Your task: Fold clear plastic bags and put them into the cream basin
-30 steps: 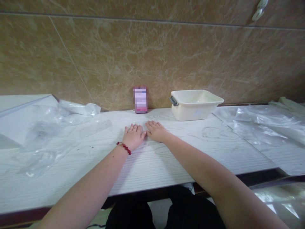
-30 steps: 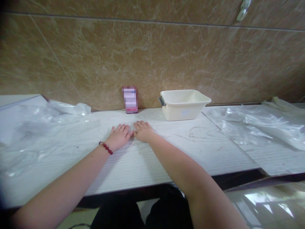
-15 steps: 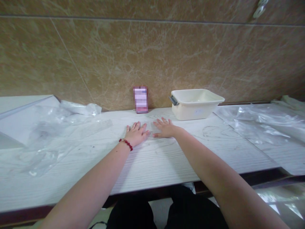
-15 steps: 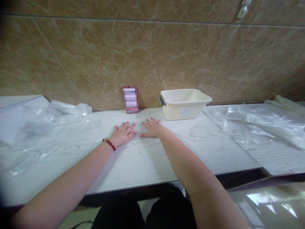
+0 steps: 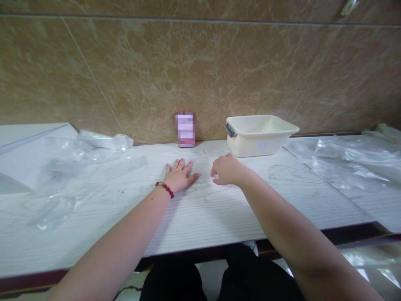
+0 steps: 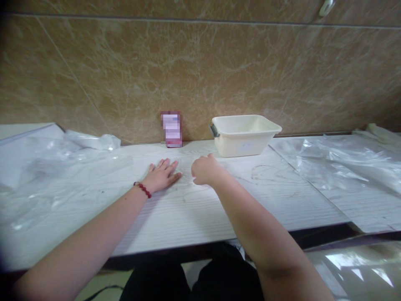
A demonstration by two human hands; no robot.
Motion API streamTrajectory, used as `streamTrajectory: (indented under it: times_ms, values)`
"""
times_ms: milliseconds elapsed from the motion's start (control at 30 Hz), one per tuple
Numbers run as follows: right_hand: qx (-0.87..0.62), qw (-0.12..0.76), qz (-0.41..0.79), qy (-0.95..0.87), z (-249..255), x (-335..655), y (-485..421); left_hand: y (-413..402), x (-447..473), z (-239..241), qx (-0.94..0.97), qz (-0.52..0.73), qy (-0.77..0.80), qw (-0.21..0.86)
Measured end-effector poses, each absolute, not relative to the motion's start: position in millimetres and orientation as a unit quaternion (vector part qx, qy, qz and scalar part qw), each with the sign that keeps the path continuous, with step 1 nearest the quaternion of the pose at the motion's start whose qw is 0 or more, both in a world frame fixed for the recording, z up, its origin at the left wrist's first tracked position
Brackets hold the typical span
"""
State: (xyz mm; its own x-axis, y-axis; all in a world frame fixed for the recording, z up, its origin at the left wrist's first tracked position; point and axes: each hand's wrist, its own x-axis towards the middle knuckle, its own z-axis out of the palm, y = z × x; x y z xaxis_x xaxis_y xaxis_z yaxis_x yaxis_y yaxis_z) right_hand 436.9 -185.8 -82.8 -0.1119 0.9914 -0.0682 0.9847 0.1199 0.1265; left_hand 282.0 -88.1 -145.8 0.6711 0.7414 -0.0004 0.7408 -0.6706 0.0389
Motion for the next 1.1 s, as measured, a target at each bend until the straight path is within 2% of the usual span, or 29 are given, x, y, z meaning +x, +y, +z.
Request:
streamTrajectory:
  times_ms: [400, 667, 867, 1100]
  values:
    - [0.636, 0.077, 0.101, 0.761, -94.2, 426.1, -183.5, -86.3, 281.5, -146.8, 0.914, 0.005, 0.404, 0.023]
    - [0.623, 0.079, 0.08, 0.774, -98.0, 430.4, -179.2, -86.1, 281.6, -146.6, 0.913, 0.009, 0.407, 0.028]
    - [0.633, 0.045, 0.083, 0.768, -92.1, 431.3, -181.3, -91.6, 281.0, -141.8, 0.916, 0.032, 0.399, 0.027]
    - [0.631, -0.018, 0.073, 0.772, -90.4, 431.3, -180.8, -106.0, 286.8, -135.5, 0.955, 0.044, 0.289, 0.051]
